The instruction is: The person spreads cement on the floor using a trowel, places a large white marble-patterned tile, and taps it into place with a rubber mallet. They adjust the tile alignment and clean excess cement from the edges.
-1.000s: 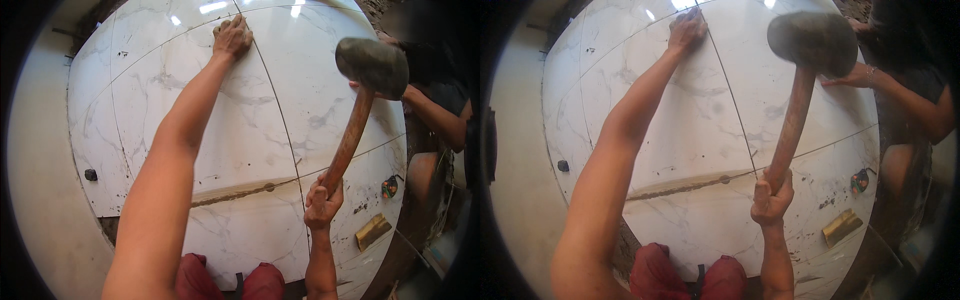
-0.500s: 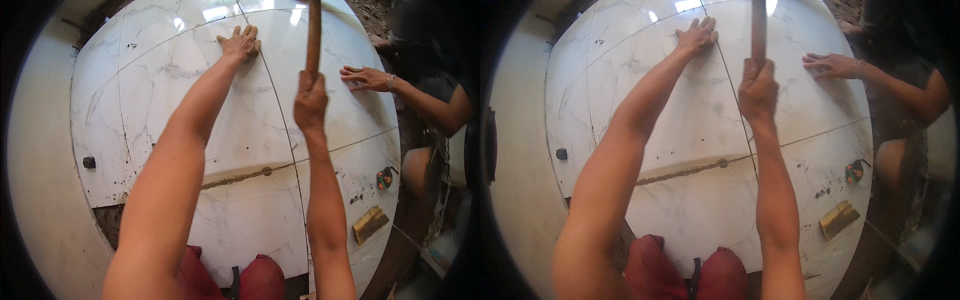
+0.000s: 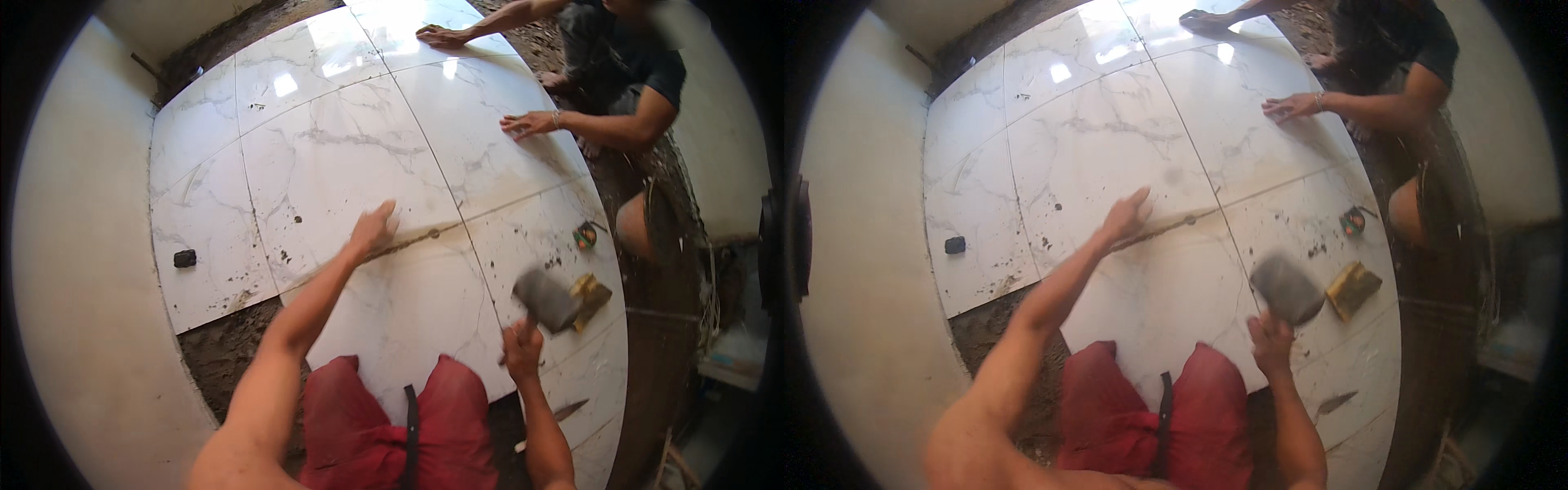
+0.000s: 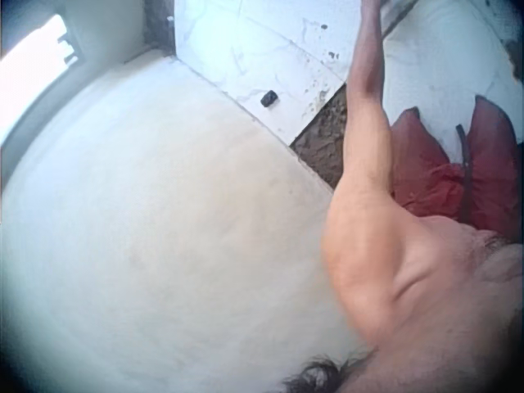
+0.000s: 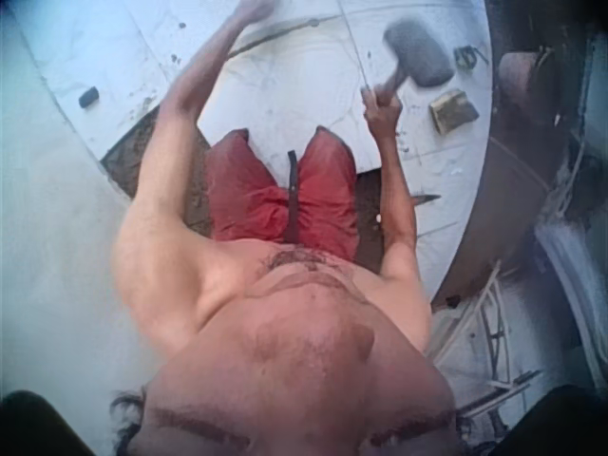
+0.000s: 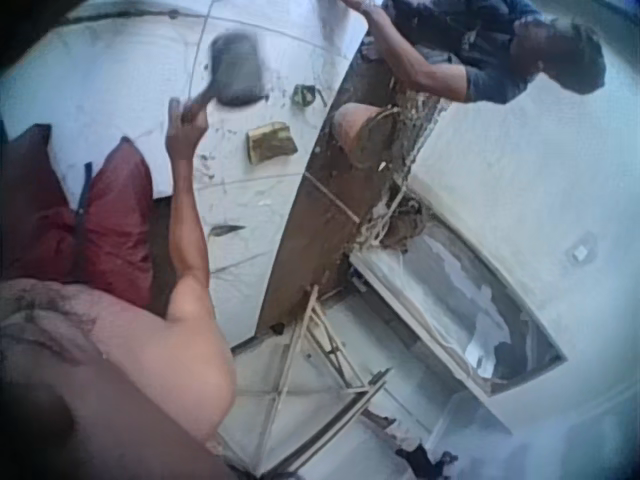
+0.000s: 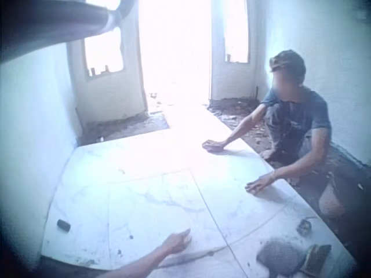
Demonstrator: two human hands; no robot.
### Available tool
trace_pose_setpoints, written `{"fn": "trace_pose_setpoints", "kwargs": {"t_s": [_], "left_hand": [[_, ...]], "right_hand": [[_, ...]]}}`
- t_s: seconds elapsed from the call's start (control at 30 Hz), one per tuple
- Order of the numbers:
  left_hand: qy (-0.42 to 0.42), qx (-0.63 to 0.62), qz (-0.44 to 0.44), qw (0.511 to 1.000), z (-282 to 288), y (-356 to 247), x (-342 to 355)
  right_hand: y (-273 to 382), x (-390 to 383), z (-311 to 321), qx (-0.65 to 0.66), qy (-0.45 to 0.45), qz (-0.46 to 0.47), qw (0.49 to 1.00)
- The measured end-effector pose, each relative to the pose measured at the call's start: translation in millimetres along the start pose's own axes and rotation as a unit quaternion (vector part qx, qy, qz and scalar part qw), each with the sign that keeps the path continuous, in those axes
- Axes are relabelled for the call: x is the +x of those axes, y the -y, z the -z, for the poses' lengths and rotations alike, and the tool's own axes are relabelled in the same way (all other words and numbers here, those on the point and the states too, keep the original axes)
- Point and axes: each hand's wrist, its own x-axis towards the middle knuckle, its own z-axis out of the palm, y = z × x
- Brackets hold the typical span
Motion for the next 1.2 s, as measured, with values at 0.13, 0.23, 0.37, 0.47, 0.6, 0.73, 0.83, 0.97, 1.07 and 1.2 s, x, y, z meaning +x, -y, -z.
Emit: {"fn": "trace_pose_setpoints", "kwargs": {"t_s": [0.13, 0.23, 0.37, 0.47, 0.6, 0.73, 0.83, 0.97, 1.07, 1.2], "left_hand": [[0.003, 0.081, 0.000, 0.997, -67, 3, -134], [-0.001, 0.071, -0.049, 0.996, -98, -24, -148], [-0.042, 0.110, -0.070, 0.991, -81, -33, -77], [-0.033, 0.120, -0.042, 0.991, -55, -44, -5], [-0.012, 0.171, 0.021, 0.985, -22, -56, 82], [0.020, 0.209, 0.066, 0.975, -3, -76, 146], [-0.013, 0.203, 0.086, 0.975, 15, -70, 193], [-0.058, 0.219, 0.071, 0.971, 34, -42, 235], [-0.070, 0.237, 0.095, 0.964, 31, -45, 254], [-0.090, 0.229, 0.097, 0.964, 26, -43, 261]], "right_hand": [[-12, -147, 32, -0.020, -0.002, -0.214, 0.977], [-17, -218, 44, -0.050, -0.032, -0.238, 0.970], [28, -218, 41, 0.011, -0.079, -0.264, 0.961], [22, -241, 31, -0.080, -0.138, -0.212, 0.964], [6, -273, 24, -0.043, -0.015, -0.367, 0.929], [-14, -252, 16, -0.055, -0.006, -0.379, 0.924], [-27, -222, 19, -0.040, 0.001, -0.385, 0.922], [-39, -207, 15, -0.002, 0.014, -0.399, 0.917], [-39, -204, 17, -0.021, 0.017, -0.399, 0.917], [-36, -205, 18, -0.016, 0.026, -0.408, 0.913]]}}
